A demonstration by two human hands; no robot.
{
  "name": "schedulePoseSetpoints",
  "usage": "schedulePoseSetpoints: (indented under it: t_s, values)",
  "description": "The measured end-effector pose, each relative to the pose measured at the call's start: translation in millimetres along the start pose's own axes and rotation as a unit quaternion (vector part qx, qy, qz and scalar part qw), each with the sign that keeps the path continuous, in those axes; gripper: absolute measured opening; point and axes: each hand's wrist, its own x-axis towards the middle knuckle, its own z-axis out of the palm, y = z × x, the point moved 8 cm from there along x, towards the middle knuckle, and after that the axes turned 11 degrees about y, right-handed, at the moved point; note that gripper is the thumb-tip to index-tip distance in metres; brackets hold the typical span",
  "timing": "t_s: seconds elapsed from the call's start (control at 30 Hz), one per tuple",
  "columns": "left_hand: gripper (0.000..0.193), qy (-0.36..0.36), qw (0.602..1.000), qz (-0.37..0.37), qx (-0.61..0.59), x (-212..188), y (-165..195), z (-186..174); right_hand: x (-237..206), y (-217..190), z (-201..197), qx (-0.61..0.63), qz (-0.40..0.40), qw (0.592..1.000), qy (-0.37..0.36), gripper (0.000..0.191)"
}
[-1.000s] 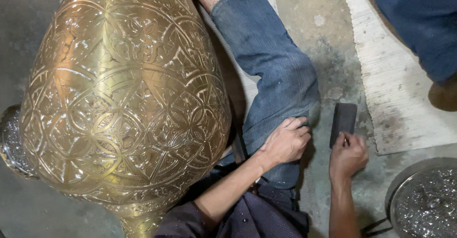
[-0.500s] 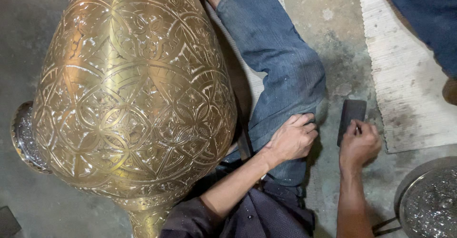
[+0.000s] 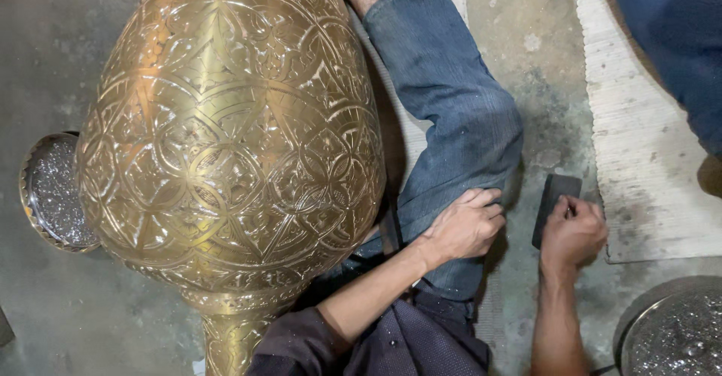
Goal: The person sits on the floor beside a large engraved brass vessel, holds a small punch against its decorated surface, and repeatedly strikes the punch with a hammer to work the pattern, repositioning the punch across different areas of the vessel. A shallow tray of small metal pieces rests on the floor nearby.
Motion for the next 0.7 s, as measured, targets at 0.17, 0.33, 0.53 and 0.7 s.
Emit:
schedulePoseSetpoints:
  t_s: [0.17, 0.33, 0.53, 0.7]
  values:
    - [0.018, -0.001, 1.000, 0.003, -0.018, -2, 2, 0, -28, 3, -15, 0.024, 0.024, 0.999, -0.035, 0.011]
    - [0.016, -0.008, 1.000, 0.004, -0.011, -2, 0, 2, -27, 3, -6, 0.015, 0.024, 1.000, -0.012, 0.009]
    - [0.015, 0.025, 1.000, 0.011, -0.003, 1, -1, -6, -6, 0, -2, 0.020, 0.002, 1.000, -0.007, 0.010]
    - [0.016, 0.006, 1.000, 0.008, -0.010, -1, 0, -4, -37, 6, -12, 0.025, 0.057, 0.998, -0.021, 0.011]
